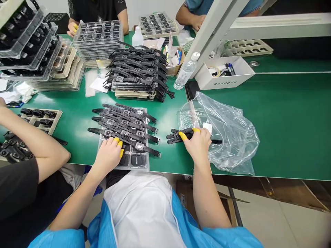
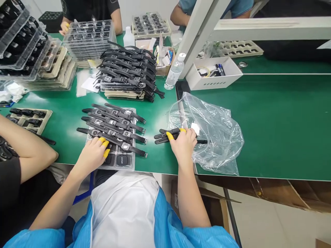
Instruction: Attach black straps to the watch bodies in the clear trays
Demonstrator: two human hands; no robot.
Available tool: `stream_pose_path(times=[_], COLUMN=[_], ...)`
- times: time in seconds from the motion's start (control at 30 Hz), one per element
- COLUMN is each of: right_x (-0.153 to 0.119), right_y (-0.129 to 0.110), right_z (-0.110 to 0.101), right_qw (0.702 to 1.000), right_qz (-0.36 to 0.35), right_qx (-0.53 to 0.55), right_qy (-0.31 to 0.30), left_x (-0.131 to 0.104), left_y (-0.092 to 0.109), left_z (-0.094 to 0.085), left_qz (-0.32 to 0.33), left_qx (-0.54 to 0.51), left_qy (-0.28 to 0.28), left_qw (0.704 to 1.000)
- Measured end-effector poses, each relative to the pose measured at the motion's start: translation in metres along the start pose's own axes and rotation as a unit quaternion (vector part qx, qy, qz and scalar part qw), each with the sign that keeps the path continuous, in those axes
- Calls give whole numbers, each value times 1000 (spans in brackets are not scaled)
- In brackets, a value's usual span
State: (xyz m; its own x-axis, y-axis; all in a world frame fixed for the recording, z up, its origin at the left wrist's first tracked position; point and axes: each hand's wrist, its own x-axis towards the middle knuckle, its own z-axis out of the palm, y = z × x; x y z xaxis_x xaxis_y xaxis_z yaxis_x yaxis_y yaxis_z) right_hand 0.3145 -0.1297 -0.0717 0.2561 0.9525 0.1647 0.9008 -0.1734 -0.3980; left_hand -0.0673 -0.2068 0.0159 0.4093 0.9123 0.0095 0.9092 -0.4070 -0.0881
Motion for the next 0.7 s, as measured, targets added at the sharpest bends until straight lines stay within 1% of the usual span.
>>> stream_pose_path(times=[0.07, 0.1, 0.17, 0.2, 0.23, 0.3, 0.37, 0.4, 0.43, 0.47, 0.5, 0.57, 0.6, 0.63, 0.67, 0.7], right_x=[0, 0, -2, -5, -10, -22, -38, -47, -57, -67, -78, -98, -108, -116, -124, -130], right_y=[-2, -3, -9, -14, -20, -37, -57, -68, -78, -88, -97, -112, -117, -122, -126, -129], right_z=[-3, -5, -15, -20, -27, -42, -56, -61, -65, -68, -69, -67, -64, -61, -58, -55], right_qw=[998, 996, 978, 958, 931, 869, 822, 804, 787, 769, 750, 711, 692, 673, 656, 640], right_qz=[-3, -8, -11, -8, -1, 11, 8, 6, 7, 12, 20, 36, 43, 49, 53, 57], right_qx=[39, 78, 204, 285, 365, 495, 569, 595, 614, 630, 640, 644, 643, 640, 638, 638], right_qy=[38, 48, 37, 24, 13, 13, 10, -16, -55, -109, -168, -280, -327, -367, -399, -424], left_x=[3, 4, 4, 3, 2, -2, -8, -11, -14, -16, -18, -20, -20, -20, -19, -19], left_y=[-1, -2, -4, -6, -7, -10, -10, -9, -5, 1, 8, 26, 36, 45, 53, 60], left_z=[0, 0, 0, 0, 0, -1, -1, 0, 1, 2, 4, 8, 10, 12, 14, 16], left_qz=[9, 9, -1, -7, -11, -19, -47, -71, -101, -131, -155, -181, -185, -190, -195, -202], left_qx=[-7, -17, -44, -59, -74, -122, -213, -279, -358, -446, -537, -696, -753, -792, -819, -836], left_qy=[0, 5, 15, 20, 24, 32, 42, 46, 50, 56, 60, 63, 60, 57, 54, 54], left_qw=[1000, 1000, 999, 998, 997, 992, 975, 957, 927, 884, 827, 692, 629, 577, 537, 508])
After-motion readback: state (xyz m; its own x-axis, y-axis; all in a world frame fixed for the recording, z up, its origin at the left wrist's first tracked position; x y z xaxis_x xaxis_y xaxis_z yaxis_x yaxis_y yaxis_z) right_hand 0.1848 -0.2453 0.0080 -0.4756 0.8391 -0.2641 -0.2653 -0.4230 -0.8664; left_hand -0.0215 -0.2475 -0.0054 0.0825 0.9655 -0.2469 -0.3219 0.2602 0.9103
